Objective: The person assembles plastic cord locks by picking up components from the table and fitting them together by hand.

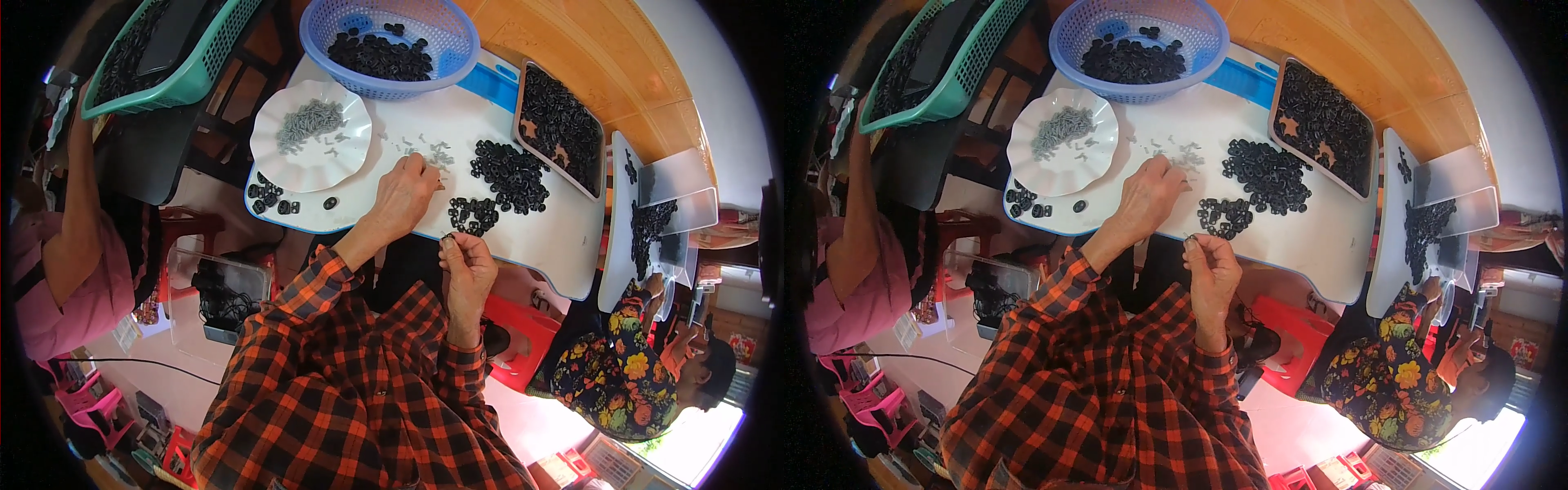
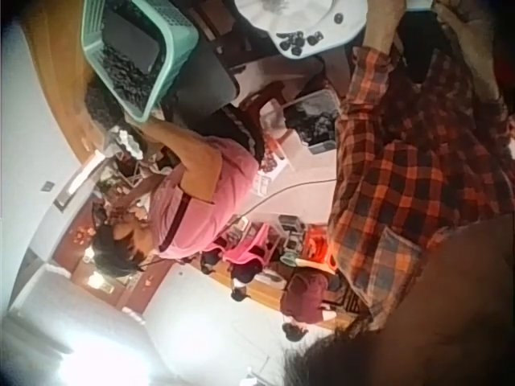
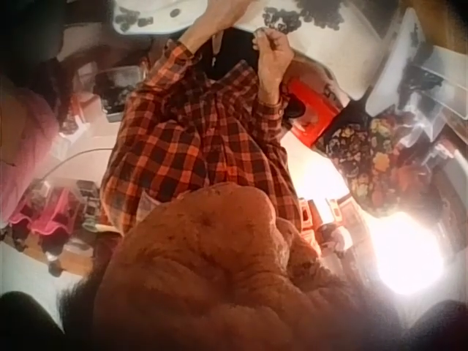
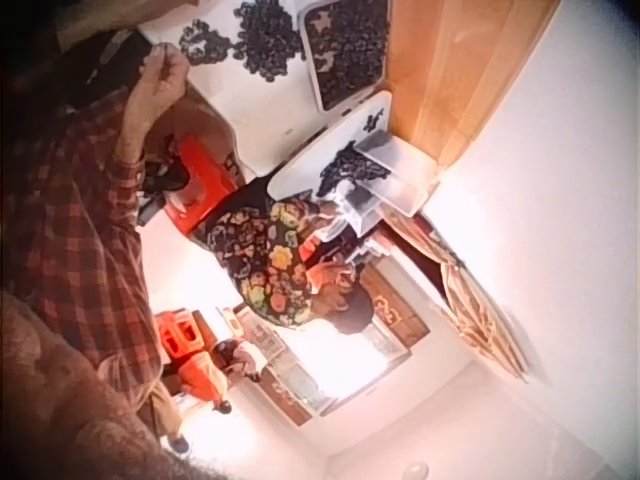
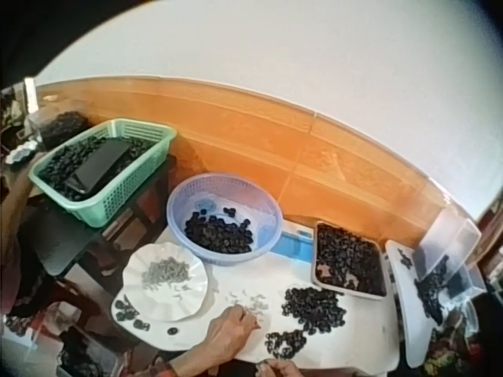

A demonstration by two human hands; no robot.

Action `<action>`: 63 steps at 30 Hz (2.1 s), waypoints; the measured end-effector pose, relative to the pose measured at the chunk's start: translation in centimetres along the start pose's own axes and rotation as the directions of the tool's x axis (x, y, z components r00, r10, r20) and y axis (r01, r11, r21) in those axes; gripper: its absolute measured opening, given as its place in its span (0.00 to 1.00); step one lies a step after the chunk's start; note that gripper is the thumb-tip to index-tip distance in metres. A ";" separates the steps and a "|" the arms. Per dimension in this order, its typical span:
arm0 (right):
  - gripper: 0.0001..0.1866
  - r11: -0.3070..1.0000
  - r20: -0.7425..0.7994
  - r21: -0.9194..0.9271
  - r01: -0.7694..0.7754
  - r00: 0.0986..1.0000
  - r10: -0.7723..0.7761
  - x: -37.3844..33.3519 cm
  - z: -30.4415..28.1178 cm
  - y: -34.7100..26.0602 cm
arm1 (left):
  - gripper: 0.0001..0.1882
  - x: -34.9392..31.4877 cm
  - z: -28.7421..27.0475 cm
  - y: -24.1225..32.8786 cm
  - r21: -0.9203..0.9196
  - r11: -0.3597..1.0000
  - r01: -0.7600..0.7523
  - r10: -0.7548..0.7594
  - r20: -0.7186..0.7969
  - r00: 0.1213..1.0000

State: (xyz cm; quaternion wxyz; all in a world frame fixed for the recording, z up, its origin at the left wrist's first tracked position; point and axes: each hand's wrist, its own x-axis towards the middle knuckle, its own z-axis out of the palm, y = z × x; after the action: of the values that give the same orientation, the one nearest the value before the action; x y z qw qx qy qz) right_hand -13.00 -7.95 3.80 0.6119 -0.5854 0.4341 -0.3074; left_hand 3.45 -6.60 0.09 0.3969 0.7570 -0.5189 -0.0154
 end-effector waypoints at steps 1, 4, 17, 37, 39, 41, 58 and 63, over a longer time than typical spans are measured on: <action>0.06 1.000 0.001 0.000 0.001 1.000 -0.001 0.0 -0.1 0.1 | 0.09 -0.2 -0.1 0.0 -0.045 0.998 -0.040 0.037 -0.067 0.997; 0.05 0.999 -0.012 0.047 -0.002 1.000 0.003 0.0 -0.2 0.2 | 0.08 -0.9 -1.0 0.2 -0.592 0.769 0.240 -0.211 0.120 0.970; 0.06 0.977 -0.033 0.215 0.012 0.999 -0.005 -0.2 0.3 -0.8 | 0.17 -4.7 -3.6 1.9 -0.884 -0.001 0.468 -0.114 0.465 0.878; 0.07 0.976 -0.003 0.216 0.035 0.999 -0.036 -0.9 0.6 -1.4 | 0.14 -6.1 -2.4 2.1 -0.902 -0.062 0.427 -0.127 0.432 0.893; 0.07 0.984 -0.032 0.172 0.049 0.998 -0.045 -0.8 0.6 -1.1 | 0.14 -6.3 -1.8 1.9 -0.914 -0.080 0.397 -0.150 0.405 0.902; 0.07 0.989 -0.031 0.143 0.046 0.999 -0.042 -0.9 0.8 -1.3 | 0.13 -6.4 -1.3 1.8 -0.926 -0.097 0.365 -0.175 0.377 0.909; 0.07 0.988 -0.071 0.146 0.045 0.997 -0.035 -0.6 0.8 -0.7 | 0.08 -6.9 -0.5 2.5 -0.945 0.066 0.321 -0.246 0.296 0.923; 0.07 0.988 -0.067 0.152 0.017 0.998 -0.007 -0.5 0.8 -0.7 | 0.11 -6.8 -1.0 2.7 -0.921 0.149 0.361 -0.220 0.325 0.920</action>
State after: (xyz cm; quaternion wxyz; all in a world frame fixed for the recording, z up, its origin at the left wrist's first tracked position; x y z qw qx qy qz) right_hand -12.42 -7.27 4.55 0.6383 -0.5288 0.4258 -0.3628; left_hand -1.38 -0.93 -0.16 0.7397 0.4236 -0.2596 -0.4540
